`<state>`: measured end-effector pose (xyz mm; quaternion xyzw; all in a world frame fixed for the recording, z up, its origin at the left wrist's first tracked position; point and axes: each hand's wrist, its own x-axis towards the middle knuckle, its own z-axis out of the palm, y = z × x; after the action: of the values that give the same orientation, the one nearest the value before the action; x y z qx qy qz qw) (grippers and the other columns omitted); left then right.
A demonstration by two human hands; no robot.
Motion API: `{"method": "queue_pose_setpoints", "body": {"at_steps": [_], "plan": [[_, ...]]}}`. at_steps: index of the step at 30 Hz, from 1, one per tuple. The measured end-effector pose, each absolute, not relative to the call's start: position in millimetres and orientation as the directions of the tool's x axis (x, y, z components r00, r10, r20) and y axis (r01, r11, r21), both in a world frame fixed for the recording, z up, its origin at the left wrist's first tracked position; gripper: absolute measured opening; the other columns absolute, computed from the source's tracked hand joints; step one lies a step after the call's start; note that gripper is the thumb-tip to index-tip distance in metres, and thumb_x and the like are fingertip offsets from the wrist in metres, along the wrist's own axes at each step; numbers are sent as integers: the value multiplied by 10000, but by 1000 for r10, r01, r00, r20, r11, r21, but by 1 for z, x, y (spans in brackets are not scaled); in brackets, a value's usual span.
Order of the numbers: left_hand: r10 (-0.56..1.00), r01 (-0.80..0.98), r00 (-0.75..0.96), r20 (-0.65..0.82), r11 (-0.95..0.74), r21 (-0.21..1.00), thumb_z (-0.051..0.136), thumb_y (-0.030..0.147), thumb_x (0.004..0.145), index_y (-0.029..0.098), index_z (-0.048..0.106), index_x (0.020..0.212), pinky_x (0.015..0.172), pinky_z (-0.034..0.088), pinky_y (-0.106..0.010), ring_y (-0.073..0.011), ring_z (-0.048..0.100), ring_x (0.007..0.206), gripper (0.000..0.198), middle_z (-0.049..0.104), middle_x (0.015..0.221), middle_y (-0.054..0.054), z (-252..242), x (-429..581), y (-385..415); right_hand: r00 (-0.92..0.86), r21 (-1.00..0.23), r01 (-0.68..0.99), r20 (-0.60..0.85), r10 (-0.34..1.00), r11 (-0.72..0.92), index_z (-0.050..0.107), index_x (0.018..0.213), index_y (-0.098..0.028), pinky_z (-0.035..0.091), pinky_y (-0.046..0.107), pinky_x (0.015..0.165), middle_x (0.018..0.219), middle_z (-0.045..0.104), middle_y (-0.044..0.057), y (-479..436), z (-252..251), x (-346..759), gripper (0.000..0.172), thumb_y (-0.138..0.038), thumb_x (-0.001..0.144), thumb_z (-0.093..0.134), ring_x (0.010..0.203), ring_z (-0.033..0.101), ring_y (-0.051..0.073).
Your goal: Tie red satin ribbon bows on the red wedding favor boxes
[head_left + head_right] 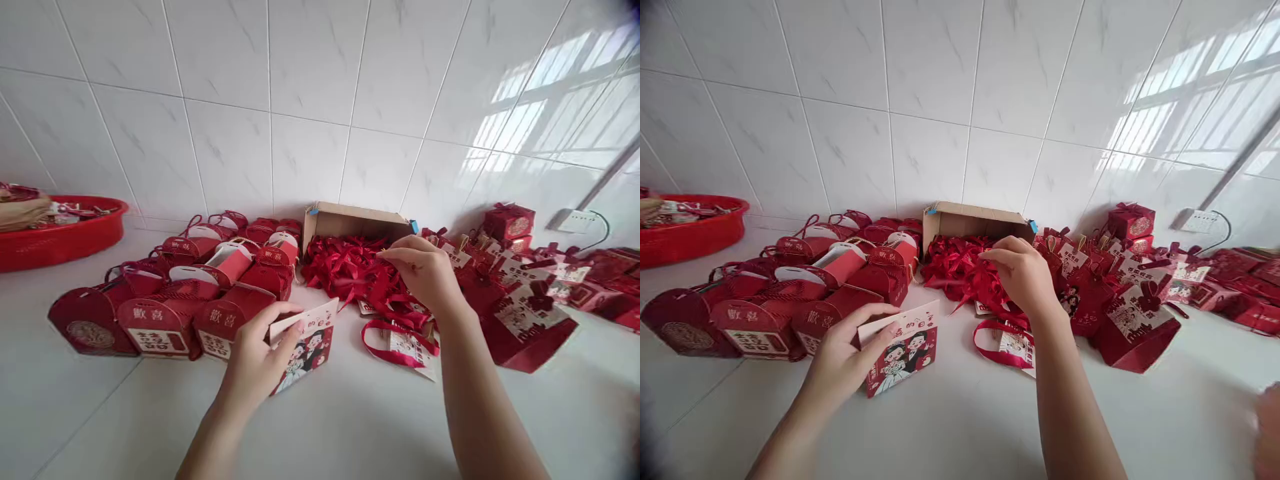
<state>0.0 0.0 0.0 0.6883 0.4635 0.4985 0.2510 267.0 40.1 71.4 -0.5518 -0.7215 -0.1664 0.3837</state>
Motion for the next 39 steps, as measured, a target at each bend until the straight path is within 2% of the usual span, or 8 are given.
{"method": "queue_pose_setpoints", "body": {"at_steps": [2,6,12,17,23,28,31,39], "plan": [[896,373,76,437,-432,821,602,329,829,211,632,905,734,506,-242,-182,670,762,143,701,820,-2,-1,-1,2,-4,-234,966,401,916,106,770,813,-260,481,245,640,869,708,36,46,63,279,254,-91,744,594,768,647,173],[900,350,77,429,-427,833,606,337,831,216,630,899,700,509,-240,-185,677,742,141,707,797,-1,-3,-2,4,72,-216,974,-11,997,-72,742,567,-225,454,231,519,608,683,17,51,57,294,234,0,548,679,547,620,161],[901,348,71,427,-424,836,614,356,832,218,631,900,689,516,-239,-191,681,753,155,710,812,-7,-3,-1,2,277,-360,932,619,735,-48,749,981,-260,491,310,725,918,715,60,50,66,290,316,-140,810,511,790,646,193],[905,355,53,423,-413,839,612,370,829,208,631,896,657,516,-237,-194,678,741,176,709,813,-15,-3,-1,2,240,-395,909,241,940,-131,738,560,-223,472,287,562,533,647,22,57,53,293,260,26,513,683,497,594,164],[891,361,67,448,-440,822,608,352,828,204,634,887,675,518,-239,-190,673,734,161,706,798,-13,-2,0,4,384,-432,899,692,611,-76,734,1024,-226,460,392,861,1006,697,102,51,65,290,320,-178,868,458,946,626,239],[900,359,59,432,-423,832,607,358,828,204,634,892,641,515,-236,-190,672,716,169,706,804,-13,-1,1,3,264,-419,899,284,922,-129,774,710,-235,478,306,590,661,701,50,55,59,294,226,-55,613,678,566,615,179],[903,356,61,426,-418,836,611,355,827,208,634,896,648,516,-239,-193,675,727,164,708,809,-12,-2,0,3,207,-431,900,285,936,-68,772,671,-251,449,277,532,629,695,30,53,58,296,215,-69,612,674,495,562,139],[901,350,60,431,-423,836,607,357,835,215,625,910,723,517,-263,-189,658,765,161,685,836,-9,-1,-1,2,521,-659,559,751,405,504,758,897,-211,395,248,481,636,607,4,18,88,279,207,-291,708,729,502,456,99]]}}
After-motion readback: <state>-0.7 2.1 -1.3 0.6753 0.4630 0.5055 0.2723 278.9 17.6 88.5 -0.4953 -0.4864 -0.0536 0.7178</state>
